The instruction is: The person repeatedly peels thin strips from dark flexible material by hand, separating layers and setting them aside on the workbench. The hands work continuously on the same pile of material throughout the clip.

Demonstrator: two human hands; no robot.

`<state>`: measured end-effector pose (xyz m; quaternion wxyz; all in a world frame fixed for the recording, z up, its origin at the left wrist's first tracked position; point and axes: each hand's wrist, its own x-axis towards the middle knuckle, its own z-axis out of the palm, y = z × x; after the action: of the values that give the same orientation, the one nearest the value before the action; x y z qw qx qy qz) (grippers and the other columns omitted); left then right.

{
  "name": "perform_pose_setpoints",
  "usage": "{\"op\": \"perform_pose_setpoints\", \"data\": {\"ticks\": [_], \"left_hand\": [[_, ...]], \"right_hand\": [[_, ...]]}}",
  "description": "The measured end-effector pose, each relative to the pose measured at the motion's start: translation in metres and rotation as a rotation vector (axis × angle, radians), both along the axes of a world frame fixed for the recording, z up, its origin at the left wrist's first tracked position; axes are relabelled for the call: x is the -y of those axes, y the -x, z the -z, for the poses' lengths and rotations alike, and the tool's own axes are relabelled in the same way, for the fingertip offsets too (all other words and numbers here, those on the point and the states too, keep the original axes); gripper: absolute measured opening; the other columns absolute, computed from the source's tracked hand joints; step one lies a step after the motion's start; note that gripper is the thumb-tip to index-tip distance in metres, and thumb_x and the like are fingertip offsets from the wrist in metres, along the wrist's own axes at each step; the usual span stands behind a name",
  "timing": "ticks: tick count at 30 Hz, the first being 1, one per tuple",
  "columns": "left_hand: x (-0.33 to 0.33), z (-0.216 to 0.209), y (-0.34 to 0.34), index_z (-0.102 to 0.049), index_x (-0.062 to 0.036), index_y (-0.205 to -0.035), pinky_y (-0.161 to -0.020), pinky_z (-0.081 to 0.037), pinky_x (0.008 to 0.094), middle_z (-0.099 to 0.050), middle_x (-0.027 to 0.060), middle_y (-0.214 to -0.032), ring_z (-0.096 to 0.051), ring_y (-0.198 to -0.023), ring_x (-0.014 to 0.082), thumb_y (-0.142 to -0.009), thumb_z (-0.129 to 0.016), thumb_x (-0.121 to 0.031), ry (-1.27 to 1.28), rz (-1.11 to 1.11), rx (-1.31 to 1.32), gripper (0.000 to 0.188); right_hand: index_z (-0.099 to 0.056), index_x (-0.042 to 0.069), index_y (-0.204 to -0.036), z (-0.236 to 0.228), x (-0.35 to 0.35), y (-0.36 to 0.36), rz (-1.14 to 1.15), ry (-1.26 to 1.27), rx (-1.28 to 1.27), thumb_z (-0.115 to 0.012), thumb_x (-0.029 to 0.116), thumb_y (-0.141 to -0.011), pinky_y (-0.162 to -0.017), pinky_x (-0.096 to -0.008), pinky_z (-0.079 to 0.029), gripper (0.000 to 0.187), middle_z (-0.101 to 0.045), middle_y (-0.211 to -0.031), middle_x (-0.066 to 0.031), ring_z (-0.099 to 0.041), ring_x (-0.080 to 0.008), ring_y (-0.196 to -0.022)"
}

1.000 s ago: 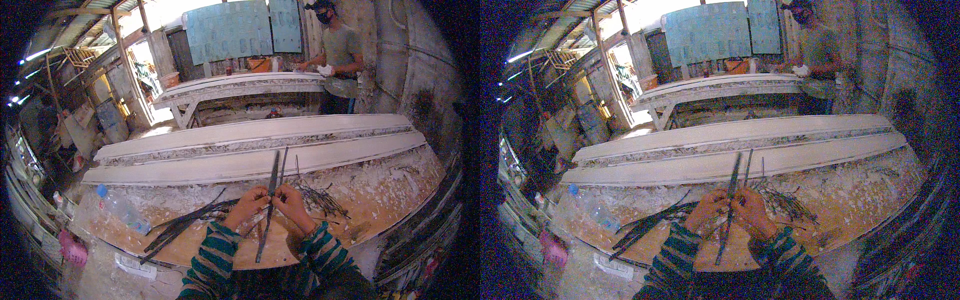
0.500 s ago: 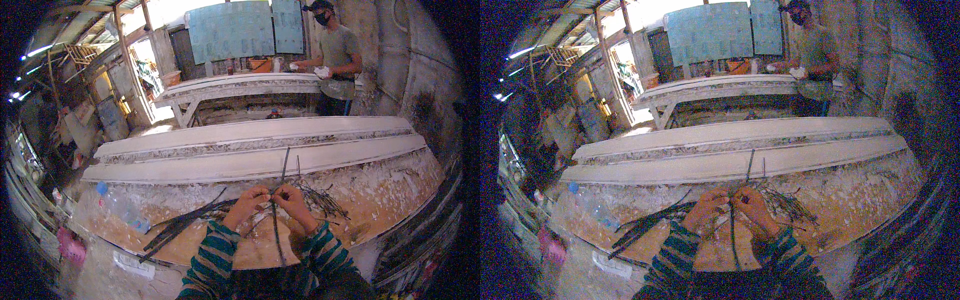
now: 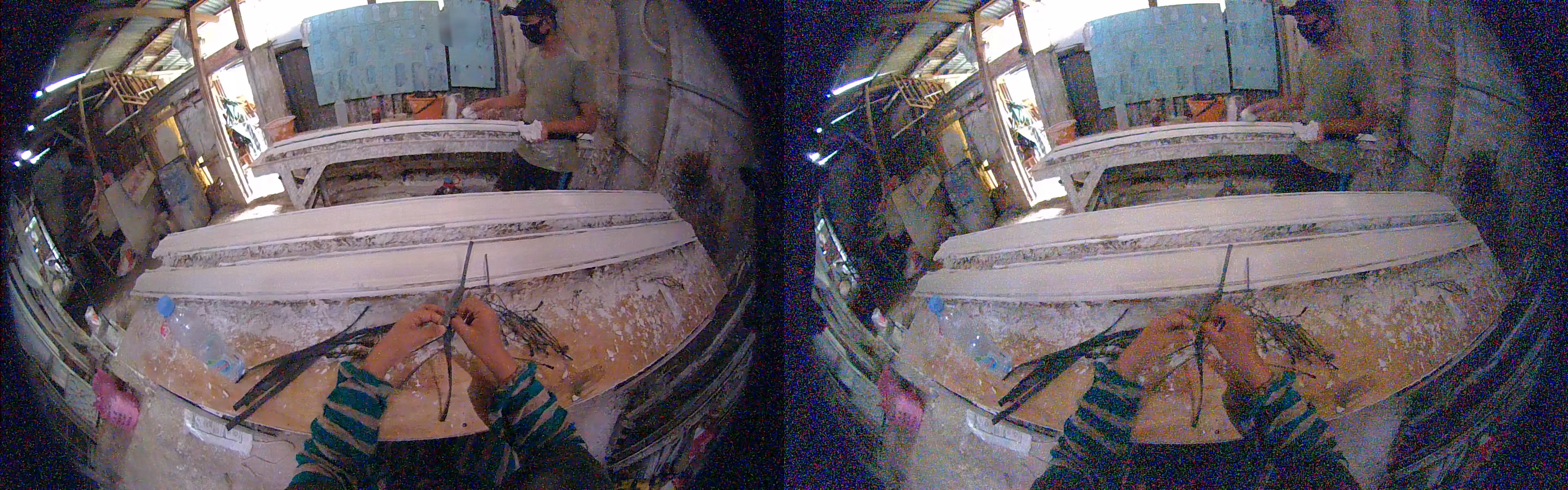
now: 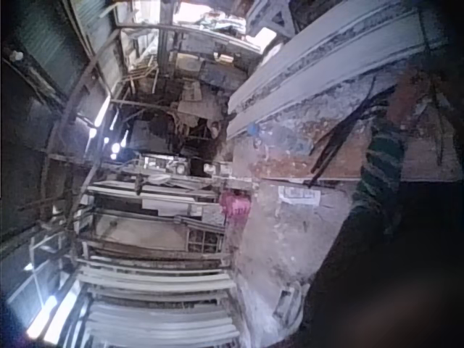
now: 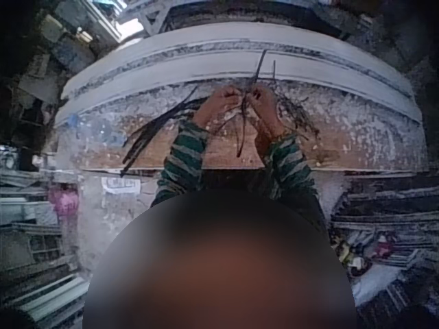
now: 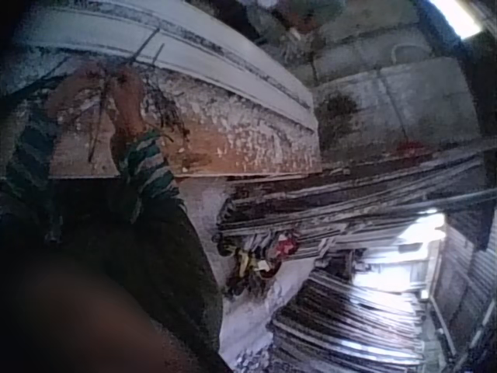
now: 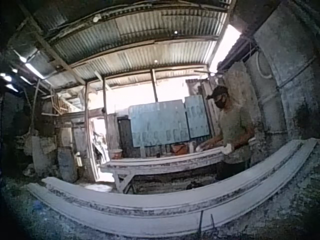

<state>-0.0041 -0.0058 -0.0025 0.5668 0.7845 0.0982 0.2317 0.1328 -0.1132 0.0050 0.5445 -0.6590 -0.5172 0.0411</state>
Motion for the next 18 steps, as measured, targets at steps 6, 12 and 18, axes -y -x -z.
{"op": "perform_pose_setpoints", "data": {"ticks": [6,12,18], "left_hand": [[-0.005,-0.004,0.005,-0.056,-0.0045,-0.079,-0.088,-0.033,0.0262,-0.053,0.0001,-0.090,-0.047,-0.091,0.0117,-0.081,-0.057,-0.018,0.362,0.068,0.018,0.014],[-0.003,-0.010,0.019,-0.059,-0.0069,-0.081,-0.082,-0.037,0.0246,-0.059,0.0009,-0.090,-0.050,-0.087,0.0100,-0.080,-0.056,-0.017,0.256,-0.002,0.059,0.010],[-0.034,0.002,0.018,-0.058,-0.0080,-0.088,-0.084,-0.040,0.0278,-0.060,0.0047,-0.095,-0.053,-0.088,0.0162,-0.080,-0.057,-0.016,0.457,0.092,0.384,0.012]], "right_hand": [[-0.053,0.003,-0.068,0.007,-0.005,-0.005,0.068,0.052,0.055,-0.062,0.011,-0.066,-0.053,-0.0293,-0.041,0.012,-0.051,-0.063,-0.0074,-0.051,-0.0180,-0.057],[-0.055,0.003,-0.069,0.018,-0.008,-0.010,0.127,0.060,0.088,-0.062,0.010,-0.066,-0.055,-0.0299,-0.043,0.011,-0.054,-0.065,-0.0088,-0.053,-0.0182,-0.058],[-0.057,0.006,-0.074,0.035,-0.014,-0.027,0.155,0.163,0.064,-0.063,0.019,-0.067,-0.061,-0.0380,-0.044,0.016,-0.057,-0.074,-0.0132,-0.055,-0.0283,-0.068]]}}
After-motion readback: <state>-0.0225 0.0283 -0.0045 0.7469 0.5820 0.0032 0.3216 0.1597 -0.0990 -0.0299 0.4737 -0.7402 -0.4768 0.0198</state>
